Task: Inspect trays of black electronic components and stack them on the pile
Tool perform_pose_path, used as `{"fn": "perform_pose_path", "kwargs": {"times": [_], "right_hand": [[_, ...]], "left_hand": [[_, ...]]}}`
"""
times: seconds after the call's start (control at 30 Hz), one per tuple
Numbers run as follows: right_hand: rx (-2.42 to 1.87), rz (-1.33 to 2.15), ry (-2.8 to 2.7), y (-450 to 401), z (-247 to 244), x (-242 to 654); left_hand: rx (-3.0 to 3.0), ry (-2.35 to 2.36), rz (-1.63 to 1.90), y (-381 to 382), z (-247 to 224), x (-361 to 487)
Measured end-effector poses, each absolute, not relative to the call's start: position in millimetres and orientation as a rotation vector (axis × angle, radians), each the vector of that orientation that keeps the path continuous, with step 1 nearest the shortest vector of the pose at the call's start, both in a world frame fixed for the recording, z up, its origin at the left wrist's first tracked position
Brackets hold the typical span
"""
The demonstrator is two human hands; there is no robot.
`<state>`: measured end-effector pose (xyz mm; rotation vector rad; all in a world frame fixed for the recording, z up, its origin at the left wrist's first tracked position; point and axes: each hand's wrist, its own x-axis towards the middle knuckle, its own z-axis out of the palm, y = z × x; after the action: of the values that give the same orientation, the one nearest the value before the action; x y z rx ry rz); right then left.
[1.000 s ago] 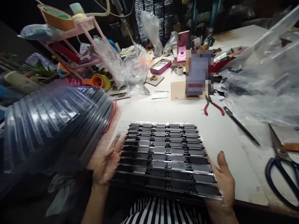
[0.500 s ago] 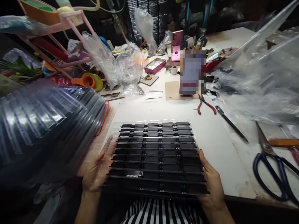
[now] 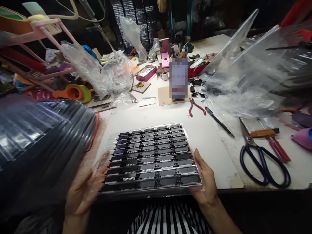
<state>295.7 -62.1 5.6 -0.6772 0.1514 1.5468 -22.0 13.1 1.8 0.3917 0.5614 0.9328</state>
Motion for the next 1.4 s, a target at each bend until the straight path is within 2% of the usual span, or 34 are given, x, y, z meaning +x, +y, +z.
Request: {"fn": "perform_pose_path", "kwargs": {"times": [0.13, 0.4, 0.9, 1.2, 1.4], "right_hand": [[-0.719, 1.596, 0.181, -65.6, 1.7, 297.4], [-0.704, 1.675, 0.191, -65.4, -6.3, 301.9], [-0.765, 1.526, 0.351, -64.1, -5.4, 300.2], [-1.022, 1.261, 0.6, -56.9, 10.3, 293.0], [-1.079, 1.271, 0.641, -55.5, 18.6, 288.5]], "left_hand": [[0.5, 0.825, 0.927, 12.6, 7.5, -16.4], [0.611, 0.926, 1.002, 12.0, 7.6, -13.5], [0.599, 0.867, 0.995, 11.7, 3.0, -20.2], [0.519, 0.808, 1.027, 12.2, 1.1, -19.1], [0.471, 0.793, 1.065, 11.9, -0.3, -18.9]]}}
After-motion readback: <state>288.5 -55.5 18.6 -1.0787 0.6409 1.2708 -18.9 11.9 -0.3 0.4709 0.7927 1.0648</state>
